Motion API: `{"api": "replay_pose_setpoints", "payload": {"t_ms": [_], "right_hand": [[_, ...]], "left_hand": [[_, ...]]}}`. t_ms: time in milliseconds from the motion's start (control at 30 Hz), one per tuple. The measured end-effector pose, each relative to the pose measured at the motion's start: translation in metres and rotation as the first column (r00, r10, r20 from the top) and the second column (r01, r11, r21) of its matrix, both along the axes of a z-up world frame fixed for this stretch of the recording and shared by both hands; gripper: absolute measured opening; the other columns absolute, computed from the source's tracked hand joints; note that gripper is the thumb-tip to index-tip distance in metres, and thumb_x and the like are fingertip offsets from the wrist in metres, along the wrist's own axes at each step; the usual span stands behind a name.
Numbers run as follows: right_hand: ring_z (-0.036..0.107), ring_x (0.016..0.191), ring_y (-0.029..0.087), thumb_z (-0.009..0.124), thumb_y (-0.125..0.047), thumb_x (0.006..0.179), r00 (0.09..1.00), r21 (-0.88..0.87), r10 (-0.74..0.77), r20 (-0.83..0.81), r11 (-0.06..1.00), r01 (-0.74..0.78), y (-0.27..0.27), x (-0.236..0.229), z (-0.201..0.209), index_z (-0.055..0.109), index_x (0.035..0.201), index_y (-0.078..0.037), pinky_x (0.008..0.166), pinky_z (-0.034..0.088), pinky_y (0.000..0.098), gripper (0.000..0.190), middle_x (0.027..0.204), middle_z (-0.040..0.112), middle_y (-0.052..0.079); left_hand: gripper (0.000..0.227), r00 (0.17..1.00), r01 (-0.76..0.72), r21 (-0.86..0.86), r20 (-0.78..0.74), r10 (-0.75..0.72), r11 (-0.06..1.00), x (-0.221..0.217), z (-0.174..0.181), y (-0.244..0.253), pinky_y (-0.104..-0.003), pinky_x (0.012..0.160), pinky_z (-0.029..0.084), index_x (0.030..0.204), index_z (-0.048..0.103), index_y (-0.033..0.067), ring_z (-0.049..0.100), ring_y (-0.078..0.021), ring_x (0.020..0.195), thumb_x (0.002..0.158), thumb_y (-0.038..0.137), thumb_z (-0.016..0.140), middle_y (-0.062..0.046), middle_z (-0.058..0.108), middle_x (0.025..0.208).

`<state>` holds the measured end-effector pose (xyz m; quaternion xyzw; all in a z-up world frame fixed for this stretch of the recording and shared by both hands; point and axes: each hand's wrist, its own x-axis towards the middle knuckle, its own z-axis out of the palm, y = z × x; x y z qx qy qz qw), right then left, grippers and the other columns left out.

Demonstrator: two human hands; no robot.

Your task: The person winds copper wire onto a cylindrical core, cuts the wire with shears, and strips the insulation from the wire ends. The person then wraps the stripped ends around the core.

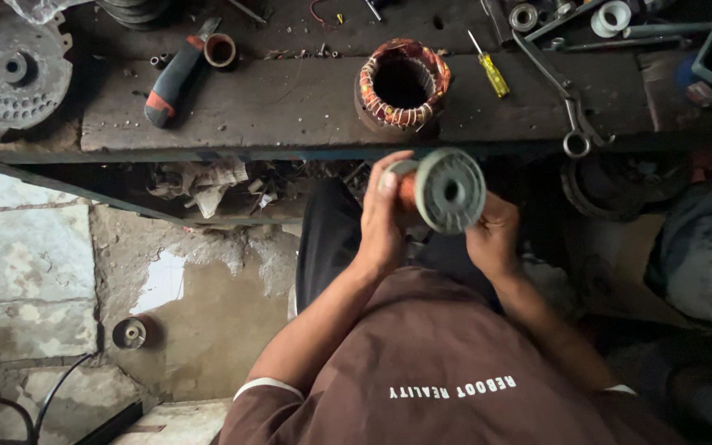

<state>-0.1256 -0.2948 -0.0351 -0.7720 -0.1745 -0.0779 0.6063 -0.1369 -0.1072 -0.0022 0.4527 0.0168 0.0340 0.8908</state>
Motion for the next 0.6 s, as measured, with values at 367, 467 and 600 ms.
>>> {"api": "replay_pose_setpoints", "payload": {"t_ms": [367,467,600], "right_hand": [[0.063,0.078,0.012,0.065,-0.016,0.109,0.995,0.21,0.055,0.083,0.975,-0.071,-0.004,-0.004,0.052,0.067,0.105,0.0,0.071,0.053,0.0237,0.016,0.099,0.068,0.009],[0.061,0.073,0.012,0.065,-0.021,0.109,0.993,0.188,0.007,0.117,0.982,-0.029,-0.006,-0.007,0.066,0.066,0.101,-0.002,0.067,0.05,0.0224,0.021,0.096,0.069,0.01],[0.063,0.082,0.016,0.066,-0.027,0.11,0.975,0.129,0.048,0.215,0.989,-0.077,-0.003,-0.013,0.085,0.066,0.102,-0.001,0.075,0.05,0.0255,0.027,0.096,0.07,0.01]], "left_hand": [[0.055,0.984,0.173,0.203,0.009,-0.178,0.964,-0.016,-0.005,-0.001,-0.04,0.103,0.046,0.136,0.054,-0.0014,0.056,-0.0235,0.117,0.094,0.03,0.071,-0.013,0.06,0.125],[0.051,0.896,0.426,-0.152,-0.062,-0.439,0.892,-0.018,-0.003,-0.004,-0.041,0.099,0.052,0.135,0.055,-0.0017,0.065,-0.0284,0.111,0.099,0.033,0.064,-0.017,0.066,0.123],[0.052,0.849,0.497,-0.324,-0.01,-0.528,0.805,-0.015,-0.011,-0.01,-0.041,0.094,0.058,0.132,0.058,-0.0033,0.072,-0.0299,0.106,0.106,0.042,0.056,-0.02,0.071,0.122]]}}
